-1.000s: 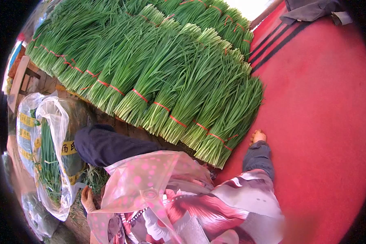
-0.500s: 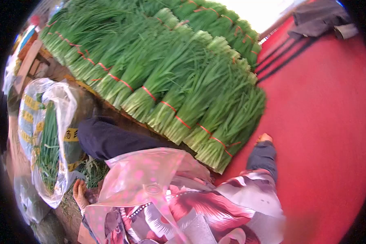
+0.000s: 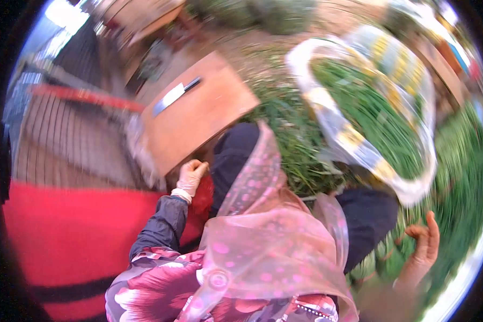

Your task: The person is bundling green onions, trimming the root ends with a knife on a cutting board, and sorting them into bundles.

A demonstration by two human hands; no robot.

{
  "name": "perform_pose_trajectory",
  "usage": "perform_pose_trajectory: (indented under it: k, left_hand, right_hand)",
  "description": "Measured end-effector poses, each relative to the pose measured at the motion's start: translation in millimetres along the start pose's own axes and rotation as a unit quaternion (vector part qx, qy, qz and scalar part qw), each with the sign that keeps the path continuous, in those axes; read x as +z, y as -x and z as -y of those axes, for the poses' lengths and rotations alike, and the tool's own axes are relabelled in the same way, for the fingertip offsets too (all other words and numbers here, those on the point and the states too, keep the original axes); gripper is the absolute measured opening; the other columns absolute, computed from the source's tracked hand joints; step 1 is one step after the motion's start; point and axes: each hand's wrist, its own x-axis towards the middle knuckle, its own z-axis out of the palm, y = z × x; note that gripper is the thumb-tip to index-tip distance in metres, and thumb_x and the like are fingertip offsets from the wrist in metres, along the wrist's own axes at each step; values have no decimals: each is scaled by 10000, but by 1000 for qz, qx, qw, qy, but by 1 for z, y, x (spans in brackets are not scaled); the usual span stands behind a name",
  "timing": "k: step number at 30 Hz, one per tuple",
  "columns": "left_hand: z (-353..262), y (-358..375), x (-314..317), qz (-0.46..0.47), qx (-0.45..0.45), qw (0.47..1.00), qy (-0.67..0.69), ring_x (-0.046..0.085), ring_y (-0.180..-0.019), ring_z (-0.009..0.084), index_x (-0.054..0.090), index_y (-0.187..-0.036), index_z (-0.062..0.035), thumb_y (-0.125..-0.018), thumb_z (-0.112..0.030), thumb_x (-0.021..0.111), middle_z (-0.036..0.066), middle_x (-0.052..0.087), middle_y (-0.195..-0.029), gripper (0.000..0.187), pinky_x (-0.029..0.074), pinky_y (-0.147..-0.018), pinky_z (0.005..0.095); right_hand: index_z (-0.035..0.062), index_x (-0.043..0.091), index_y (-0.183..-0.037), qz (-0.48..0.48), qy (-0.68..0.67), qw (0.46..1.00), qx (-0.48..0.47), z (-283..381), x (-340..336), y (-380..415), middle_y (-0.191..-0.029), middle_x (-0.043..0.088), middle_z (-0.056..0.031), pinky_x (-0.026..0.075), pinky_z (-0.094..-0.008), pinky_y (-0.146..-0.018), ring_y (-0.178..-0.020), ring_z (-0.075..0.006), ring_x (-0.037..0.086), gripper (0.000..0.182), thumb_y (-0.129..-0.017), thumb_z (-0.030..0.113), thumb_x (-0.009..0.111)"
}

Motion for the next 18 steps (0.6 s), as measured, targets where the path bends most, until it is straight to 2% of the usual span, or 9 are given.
perform_pose_trajectory:
  k: [2, 3, 4, 6, 7, 9, 10, 14, 18]
  left_hand:
    - [87, 24, -19, -3, -146, 981, -130, 644, -762, 232, 671, -827, -20, -812, -217, 625, 155, 670, -797, 203, 491, -718, 355]
    - [120, 43, -24, 6, -204, 967, -154, 658, -852, 267, 688, -873, -40, -792, -202, 607, 184, 671, -877, 199, 497, -771, 368]
    - [115, 64, -28, 17, -298, 943, -147, 658, -873, 259, 685, -860, -24, -777, -170, 610, 168, 680, -882, 184, 499, -786, 358]
    - [158, 113, -15, -65, -285, 951, -101, 657, -781, 232, 683, -885, -26, -755, -130, 625, 144, 680, -831, 176, 518, -704, 351]
    - [177, 108, -17, -66, -303, 946, -94, 657, -781, 232, 683, -885, -26, -755, -130, 625, 144, 680, -831, 176, 518, -704, 351]
    - [201, 104, -19, -84, -413, 903, 86, 533, -504, 172, 620, -940, -61, -823, -108, 613, 75, 610, -711, 126, 419, -435, 323]
    - [193, 94, -18, -121, -406, 896, 133, 490, -469, 145, 603, -932, -74, -831, -110, 618, 67, 587, -692, 109, 364, -397, 289]
    - [219, 26, -19, -242, -405, 866, 165, 526, -478, 160, 605, -981, -66, -840, -87, 570, 59, 608, -701, 147, 399, -397, 307]
    - [251, -34, -19, -318, -433, 821, 192, 482, -408, 143, 590, -885, -57, -830, -118, 646, 44, 563, -597, 99, 382, -366, 306]
  right_hand:
    - [-6, 494, -1315, 175, 2, 980, -93, 19, 80, -44, -839, 641, -49, 438, -222, -772, -786, -89, 572, 358, -963, 51, 470]
    - [-1, 508, -1304, 236, -2, 969, -67, 24, 112, -55, -826, 639, -51, 443, -224, -788, -796, -90, 579, 360, -945, 37, 505]
    - [-5, 532, -1273, 278, 5, 960, -33, 25, 142, -70, -860, 639, -42, 459, -225, -786, -792, -95, 593, 338, -938, 44, 536]
    - [-8, 550, -1244, 359, -21, 933, 25, 11, 176, -91, -919, 642, -40, 479, -228, -781, -790, -99, 607, 323, -927, 48, 571]
    - [-7, 555, -1235, 386, -15, 921, 38, 10, 201, -96, -970, 640, -41, 490, -224, -763, -800, -105, 618, 322, -921, 54, 589]
    - [-7, 550, -1246, 410, -1, 910, 59, 8, 230, -99, -952, 651, -49, 493, -240, -786, -808, -111, 620, 331, -924, 59, 584]
    - [-7, 548, -1251, 422, 14, 904, 61, 8, 239, -100, -948, 654, -52, 494, -247, -795, -812, -115, 623, 333, -926, 60, 579]
    - [-6, 554, -1249, 412, 78, 902, 106, 0, 266, -106, -916, 667, -64, 492, -257, -813, -815, -124, 629, 329, -935, 88, 572]
    - [-7, 576, -1223, 406, 138, 892, 140, -13, 283, -104, -858, 676, -80, 499, -265, -807, -805, -143, 638, 320, -945, 151, 568]
